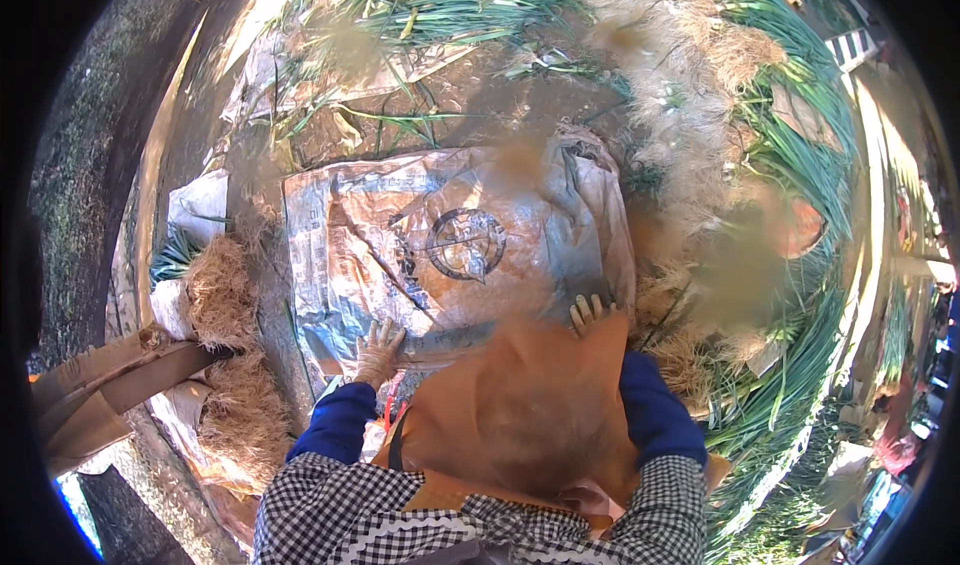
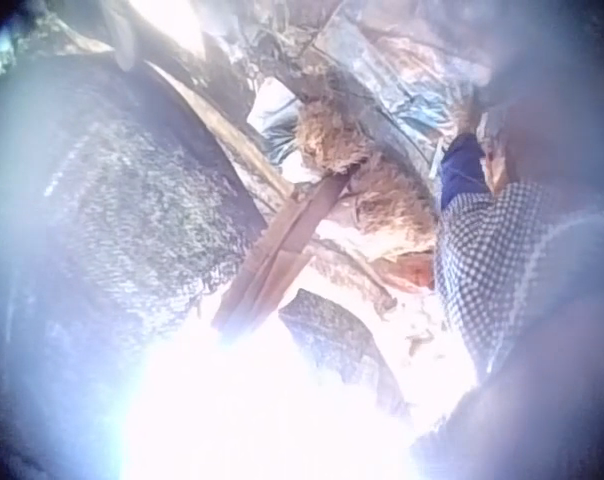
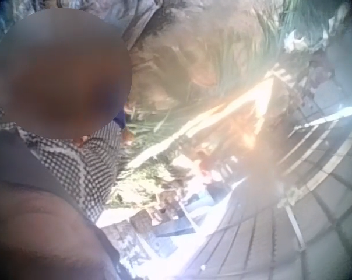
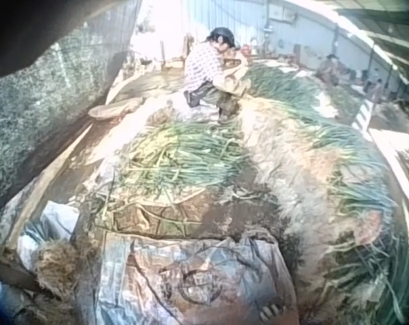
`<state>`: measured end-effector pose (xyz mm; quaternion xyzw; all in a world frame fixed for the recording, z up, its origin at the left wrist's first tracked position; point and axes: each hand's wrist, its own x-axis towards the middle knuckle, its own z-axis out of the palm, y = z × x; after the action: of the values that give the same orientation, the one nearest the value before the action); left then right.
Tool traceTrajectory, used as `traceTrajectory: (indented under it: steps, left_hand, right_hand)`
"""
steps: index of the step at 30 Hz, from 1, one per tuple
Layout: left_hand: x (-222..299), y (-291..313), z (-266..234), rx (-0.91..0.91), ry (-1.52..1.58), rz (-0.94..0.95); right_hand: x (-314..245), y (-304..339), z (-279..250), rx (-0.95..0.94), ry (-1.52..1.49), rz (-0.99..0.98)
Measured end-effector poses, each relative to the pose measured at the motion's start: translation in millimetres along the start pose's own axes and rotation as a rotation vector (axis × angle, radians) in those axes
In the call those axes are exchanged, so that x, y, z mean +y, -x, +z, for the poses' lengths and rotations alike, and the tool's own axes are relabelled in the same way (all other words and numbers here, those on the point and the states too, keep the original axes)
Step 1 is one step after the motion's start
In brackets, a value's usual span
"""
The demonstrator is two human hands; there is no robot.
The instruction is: The person cleans bundles of leeks by hand, stripping away the outer layers and dirt from the roots while they are spread out on a sack on the ground.
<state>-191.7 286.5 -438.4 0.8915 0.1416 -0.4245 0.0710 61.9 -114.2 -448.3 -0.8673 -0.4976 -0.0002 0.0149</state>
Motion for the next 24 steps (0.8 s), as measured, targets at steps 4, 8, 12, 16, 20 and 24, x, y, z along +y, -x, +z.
traceTrajectory:
  steps: [4,8,12,16,20,24]
  left_hand:
    - [-2,-9,1,0.072,-0.046,0.027]
    - [-5,-44,-56,0.541,-0.038,0.114]
    - [-11,-72,-114,0.915,0.256,0.034]
    - [-1,-50,-91,0.602,0.289,0.161]
    - [34,-28,-41,0.227,0.076,0.172]
    - [14,-54,-24,0.168,0.149,0.402]
  right_hand:
    - [13,-12,-2,-0.134,0.014,-0.017]
    - [60,-72,-2,-0.271,0.252,0.189]
    - [94,-144,-66,0.186,0.336,0.237]
    - [94,-94,-50,0.061,0.297,0.188]
    - [80,1,-26,-0.627,0.019,0.218]
    - [69,25,-114,-0.753,-0.231,0.267]
